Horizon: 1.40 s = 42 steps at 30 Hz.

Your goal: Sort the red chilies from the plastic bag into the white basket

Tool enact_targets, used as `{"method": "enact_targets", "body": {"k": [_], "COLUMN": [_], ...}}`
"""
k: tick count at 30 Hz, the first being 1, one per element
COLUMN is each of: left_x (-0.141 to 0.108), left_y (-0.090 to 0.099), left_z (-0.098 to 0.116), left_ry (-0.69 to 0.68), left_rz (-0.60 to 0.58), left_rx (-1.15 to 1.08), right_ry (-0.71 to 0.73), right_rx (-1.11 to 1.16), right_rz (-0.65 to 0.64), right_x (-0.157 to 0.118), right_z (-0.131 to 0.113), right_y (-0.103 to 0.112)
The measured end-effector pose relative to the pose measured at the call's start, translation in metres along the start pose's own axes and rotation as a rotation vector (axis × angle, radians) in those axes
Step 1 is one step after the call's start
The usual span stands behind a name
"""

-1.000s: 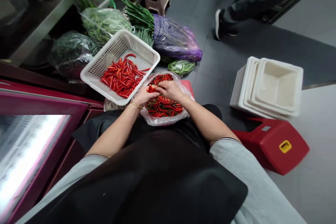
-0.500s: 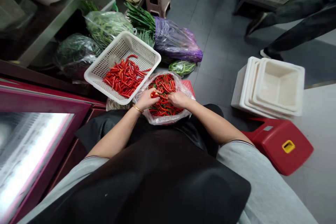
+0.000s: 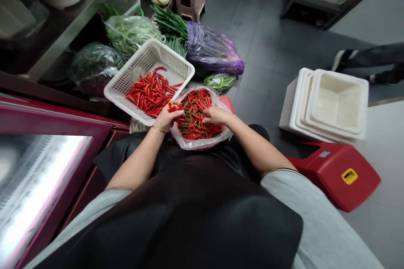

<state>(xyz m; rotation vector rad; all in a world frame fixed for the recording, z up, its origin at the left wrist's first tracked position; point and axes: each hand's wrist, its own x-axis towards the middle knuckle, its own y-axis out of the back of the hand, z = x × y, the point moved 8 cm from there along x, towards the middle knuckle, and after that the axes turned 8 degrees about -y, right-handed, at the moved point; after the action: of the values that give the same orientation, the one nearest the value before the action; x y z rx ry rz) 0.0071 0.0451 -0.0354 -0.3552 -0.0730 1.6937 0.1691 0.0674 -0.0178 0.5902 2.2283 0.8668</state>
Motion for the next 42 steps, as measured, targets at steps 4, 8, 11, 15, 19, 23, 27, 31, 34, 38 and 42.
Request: {"method": "enact_targets", "body": {"k": [4, 8, 11, 15, 19, 23, 27, 31, 34, 38, 42], "left_x": [0.007, 0.005, 0.002, 0.000, 0.003, 0.007, 0.009, 0.011, 0.010, 0.006, 0.004], "left_y": [0.028, 0.032, 0.017, -0.013, -0.011, 0.017, 0.037, 0.020, -0.011, -0.035, -0.018], "left_z": [0.003, 0.005, -0.002, -0.015, -0.010, 0.000, -0.001, -0.005, -0.005, -0.009, -0.013], "left_ry": [-0.019, 0.012, 0.028, 0.070, 0.058, 0.025, 0.033, 0.046, 0.043, 0.083, 0.112], "left_rz": [0.066, 0.052, -0.003, -0.081, -0.012, 0.075, 0.155, 0.112, 0.022, -0.012, 0.046], "left_rx": [-0.092, -0.110, -0.120, -0.118, -0.109, -0.148, -0.206, -0.193, -0.195, -0.212, -0.138], "right_ry": [0.026, 0.007, -0.026, -0.016, -0.091, -0.137, -0.079, -0.082, -0.008, -0.013, -0.174], "right_rx": [-0.428, -0.419, -0.115, 0.027, -0.252, -0.422, -0.509, -0.277, -0.097, -0.236, -0.430], "right_rz": [0.129, 0.051, 0.088, 0.227, 0.395, 0.237, 0.100, 0.227, 0.310, 0.426, 0.236], "right_x": [0.022, 0.044, 0.043, 0.030, 0.034, 0.057, 0.070, 0.059, 0.044, 0.037, 0.053], "right_z": [-0.029, -0.049, -0.043, -0.035, -0.019, -0.002, -0.004, -0.011, -0.027, -0.035, -0.001], "right_y": [-0.025, -0.039, -0.005, 0.031, 0.035, 0.006, -0.013, 0.023, 0.048, 0.051, 0.014]}}
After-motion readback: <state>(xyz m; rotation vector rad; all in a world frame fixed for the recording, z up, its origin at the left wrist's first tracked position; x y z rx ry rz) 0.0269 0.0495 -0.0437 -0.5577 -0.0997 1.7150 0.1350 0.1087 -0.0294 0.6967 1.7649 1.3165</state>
